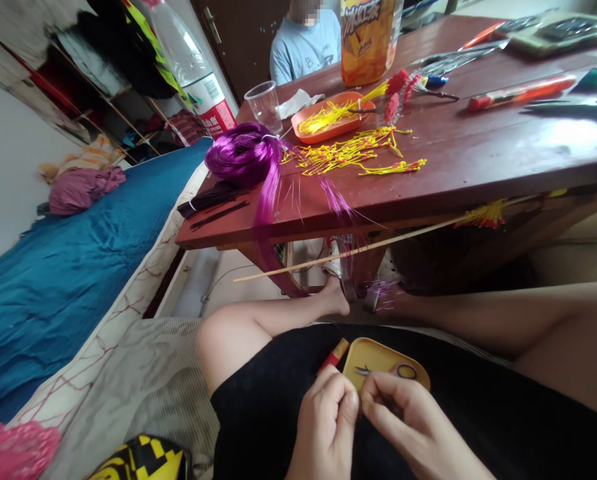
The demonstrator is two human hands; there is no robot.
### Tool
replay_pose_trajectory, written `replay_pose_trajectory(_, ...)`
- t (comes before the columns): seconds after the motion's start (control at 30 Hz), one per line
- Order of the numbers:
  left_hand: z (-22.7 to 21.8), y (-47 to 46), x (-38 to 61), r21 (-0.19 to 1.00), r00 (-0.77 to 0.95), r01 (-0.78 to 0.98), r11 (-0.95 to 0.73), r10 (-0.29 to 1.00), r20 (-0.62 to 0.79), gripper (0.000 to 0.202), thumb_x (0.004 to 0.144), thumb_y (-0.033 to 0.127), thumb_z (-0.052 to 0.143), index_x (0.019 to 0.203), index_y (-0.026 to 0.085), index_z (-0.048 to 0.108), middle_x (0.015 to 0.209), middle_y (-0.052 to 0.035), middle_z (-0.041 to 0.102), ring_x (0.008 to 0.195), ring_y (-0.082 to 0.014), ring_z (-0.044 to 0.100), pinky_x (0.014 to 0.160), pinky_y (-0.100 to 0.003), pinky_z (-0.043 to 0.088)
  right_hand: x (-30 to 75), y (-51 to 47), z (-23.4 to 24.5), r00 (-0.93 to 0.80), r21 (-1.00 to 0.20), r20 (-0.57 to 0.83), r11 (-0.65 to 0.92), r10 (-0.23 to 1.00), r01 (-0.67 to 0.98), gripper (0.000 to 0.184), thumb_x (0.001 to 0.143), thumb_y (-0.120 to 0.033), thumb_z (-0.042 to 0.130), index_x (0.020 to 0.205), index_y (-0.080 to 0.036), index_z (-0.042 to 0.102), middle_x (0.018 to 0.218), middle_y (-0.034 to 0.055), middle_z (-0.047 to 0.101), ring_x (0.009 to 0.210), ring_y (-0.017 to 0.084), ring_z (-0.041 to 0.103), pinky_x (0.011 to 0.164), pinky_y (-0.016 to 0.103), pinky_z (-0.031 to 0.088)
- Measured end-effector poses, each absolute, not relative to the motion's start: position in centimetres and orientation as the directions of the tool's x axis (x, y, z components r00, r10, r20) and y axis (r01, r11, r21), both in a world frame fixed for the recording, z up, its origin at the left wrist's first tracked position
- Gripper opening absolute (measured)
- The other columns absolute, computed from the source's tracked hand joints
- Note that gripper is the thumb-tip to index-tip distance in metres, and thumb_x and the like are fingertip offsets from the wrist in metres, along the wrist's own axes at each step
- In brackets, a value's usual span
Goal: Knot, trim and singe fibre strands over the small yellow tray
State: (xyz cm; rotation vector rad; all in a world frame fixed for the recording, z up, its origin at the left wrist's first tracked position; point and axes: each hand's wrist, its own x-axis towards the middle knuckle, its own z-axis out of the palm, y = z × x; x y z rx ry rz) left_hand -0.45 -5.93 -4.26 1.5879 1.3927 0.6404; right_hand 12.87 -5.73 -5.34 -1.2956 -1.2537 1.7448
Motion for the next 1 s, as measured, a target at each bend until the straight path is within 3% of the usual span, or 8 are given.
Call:
replay_pose_trajectory(0.17,-4.3,-6.0,-0.4,0.839,0.260,0.544,0.001,0.951,-0.169,0.026,0.091,0.024,0.032,0.065,0.021,0.038,0.068,-0.0015,0.044,0.068,-0.0167,0.046,0.063,-0.026,0.034,12.8,-5.9,-5.5,-0.282,-0.950,-0.308,-0.281,0.909,0.134,0.020,0.077,-0.029,0.043,0.059,-0.021,0.037,0.055,-0.0051,0.035,0.054,0.012,0.031,0.050,0.024,0.027)
replay_pose_trajectory(0.4,-4.7,-6.3,-0.4,0.892,0.215,0.446,0.073,0.959,-0.187,0.029,0.091,0.031,0.036,0.064,0.020,0.040,0.065,0.0021,0.039,0.060,-0.0128,0.042,0.058,-0.023,0.032,13.2,-5.4,-5.6,-0.360,-0.908,-0.379,-0.419,0.852,-0.034,0.023,0.077,-0.037,0.045,0.061,-0.020,0.039,0.058,-0.0050,0.034,0.056,0.012,0.028,0.052,0.025,0.027)
replay_pose_trajectory(1.0,-5.5,-7.1,-0.3,0.886,0.013,0.357,0.294,0.947,-0.320,0.033,0.086,0.046,0.043,0.070,0.019,0.053,0.073,-0.0019,0.050,0.075,-0.0182,0.049,0.074,-0.027,0.039,13.0,-5.8,-5.7,-0.340,-0.919,-0.337,-0.385,0.878,-0.085,0.024,0.081,-0.035,0.045,0.062,-0.020,0.040,0.058,-0.0054,0.034,0.056,0.012,0.028,0.052,0.025,0.027)
